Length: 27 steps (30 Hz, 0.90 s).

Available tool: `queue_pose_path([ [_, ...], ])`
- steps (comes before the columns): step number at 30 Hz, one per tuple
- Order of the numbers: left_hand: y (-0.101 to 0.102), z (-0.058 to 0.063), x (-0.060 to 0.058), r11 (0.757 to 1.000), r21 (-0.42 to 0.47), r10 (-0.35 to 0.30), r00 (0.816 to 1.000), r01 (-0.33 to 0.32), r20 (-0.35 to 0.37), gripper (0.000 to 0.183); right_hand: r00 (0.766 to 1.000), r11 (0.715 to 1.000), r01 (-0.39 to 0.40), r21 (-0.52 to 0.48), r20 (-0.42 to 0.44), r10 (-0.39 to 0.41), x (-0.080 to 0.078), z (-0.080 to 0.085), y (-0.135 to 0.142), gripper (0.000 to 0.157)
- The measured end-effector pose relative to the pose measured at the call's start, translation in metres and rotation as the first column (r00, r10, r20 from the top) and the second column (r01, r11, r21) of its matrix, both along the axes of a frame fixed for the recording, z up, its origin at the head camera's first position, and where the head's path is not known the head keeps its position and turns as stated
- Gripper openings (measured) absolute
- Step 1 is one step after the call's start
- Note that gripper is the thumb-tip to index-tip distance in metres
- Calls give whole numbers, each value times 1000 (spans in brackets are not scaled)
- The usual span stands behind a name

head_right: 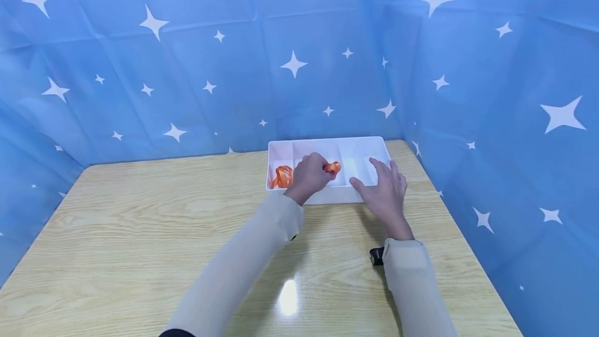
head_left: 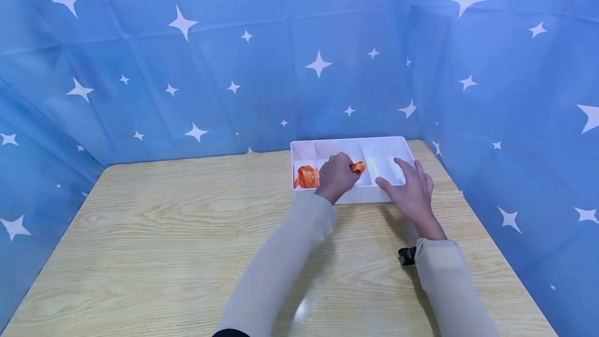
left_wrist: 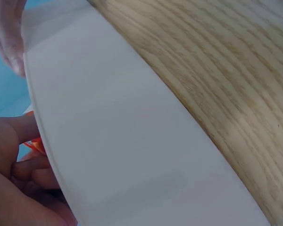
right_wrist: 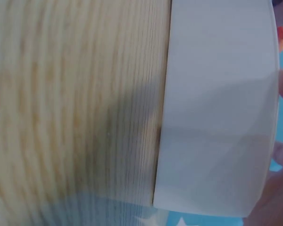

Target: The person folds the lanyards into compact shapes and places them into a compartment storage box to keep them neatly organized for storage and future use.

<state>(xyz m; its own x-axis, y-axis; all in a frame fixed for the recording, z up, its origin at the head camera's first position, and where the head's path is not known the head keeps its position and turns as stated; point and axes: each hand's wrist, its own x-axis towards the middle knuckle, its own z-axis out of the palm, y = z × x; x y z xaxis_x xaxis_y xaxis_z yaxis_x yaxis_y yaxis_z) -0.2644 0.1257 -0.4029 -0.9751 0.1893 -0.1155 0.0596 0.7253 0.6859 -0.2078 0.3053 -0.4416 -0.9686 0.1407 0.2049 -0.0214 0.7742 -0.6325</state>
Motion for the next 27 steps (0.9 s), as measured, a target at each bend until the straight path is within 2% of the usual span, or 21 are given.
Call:
queue_pose_path([
  [3,1,-1,0,998,-60,-33,999,31,-31,15,1000,1000,0,1,-1,0,0,1,0,79],
  [6,2,-3,-1,994,-98,-52,998,50,-19,18,1000,1000,1,-2,-2,-1,1,0,0,78],
  [13,4,-5,-2,984,-170,-55,998,53,-9,27,1000,1000,-1,-8,-9,1,-2,-2,-1,77],
  [21,-1,-2,1,994,-67,-80,996,83,36,55,1000,1000,7,-14,1,-7,-1,0,-2,77],
  [27,-7,-4,0,994,53,-99,995,99,-15,55,1000,1000,6,-10,13,-5,1,1,0,78],
])
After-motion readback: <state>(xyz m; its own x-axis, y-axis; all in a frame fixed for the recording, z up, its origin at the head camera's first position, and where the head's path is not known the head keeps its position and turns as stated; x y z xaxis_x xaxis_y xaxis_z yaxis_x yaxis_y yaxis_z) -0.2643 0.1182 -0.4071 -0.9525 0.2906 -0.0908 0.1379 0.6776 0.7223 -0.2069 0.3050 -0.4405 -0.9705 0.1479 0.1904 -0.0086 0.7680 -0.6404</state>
